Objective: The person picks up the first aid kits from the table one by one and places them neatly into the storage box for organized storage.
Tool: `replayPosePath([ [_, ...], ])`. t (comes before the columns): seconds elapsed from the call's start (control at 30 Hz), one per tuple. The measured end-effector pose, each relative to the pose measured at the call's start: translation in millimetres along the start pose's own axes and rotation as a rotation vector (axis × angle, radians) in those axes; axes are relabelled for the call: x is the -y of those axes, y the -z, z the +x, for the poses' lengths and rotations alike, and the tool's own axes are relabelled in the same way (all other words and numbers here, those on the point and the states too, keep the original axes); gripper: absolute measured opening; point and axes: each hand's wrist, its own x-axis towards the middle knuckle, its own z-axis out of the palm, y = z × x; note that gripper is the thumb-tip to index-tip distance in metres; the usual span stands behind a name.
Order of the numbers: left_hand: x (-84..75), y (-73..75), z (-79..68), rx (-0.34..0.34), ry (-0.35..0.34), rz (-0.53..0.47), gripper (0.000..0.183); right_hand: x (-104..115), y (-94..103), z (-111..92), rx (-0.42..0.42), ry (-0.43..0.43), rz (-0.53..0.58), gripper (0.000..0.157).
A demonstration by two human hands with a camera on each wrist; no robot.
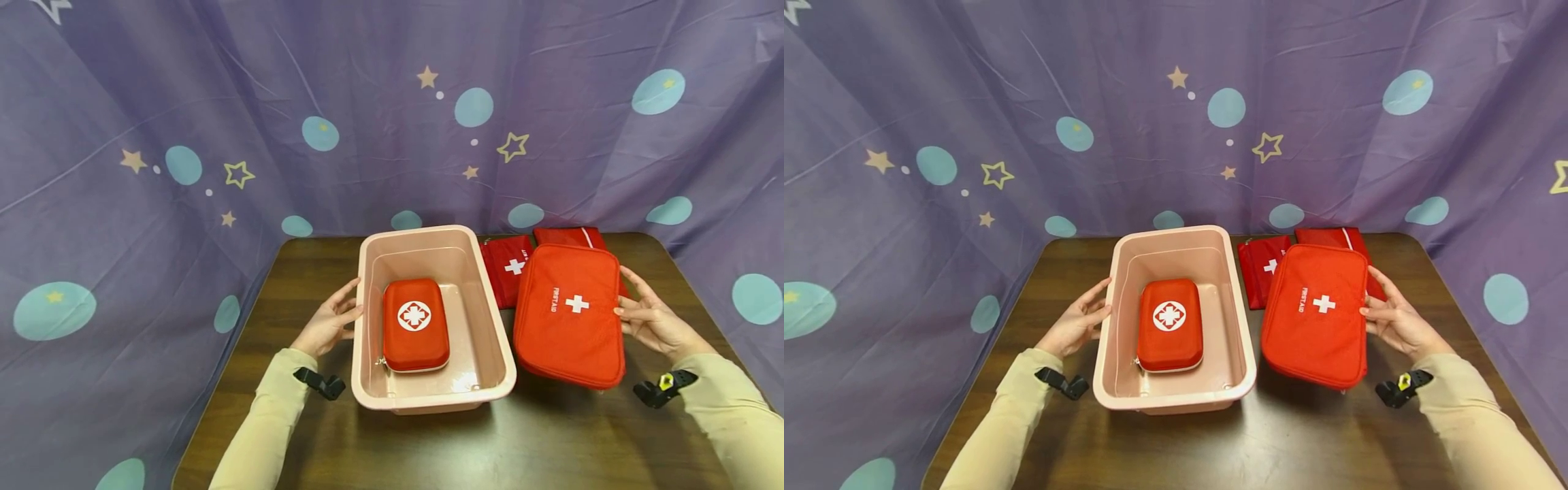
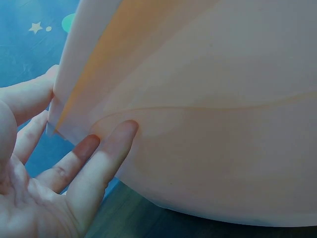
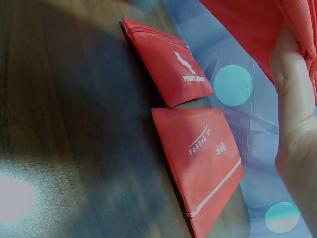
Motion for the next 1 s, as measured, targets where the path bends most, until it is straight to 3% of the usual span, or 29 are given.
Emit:
replayPosePath([
  [0.5, -1.7, -2.6, -0.9, -0.022, 0.008, -0.023, 0.066, 4, -8.1, -1, 0.018, 0.020, 0.086, 0.082],
  [1.0, -1.7, -2.1, -0.5, -0.020, 0.007, -0.024, 0.066, 15, -13.1, 4, 0.058, 0.017, 0.103, 0.079],
])
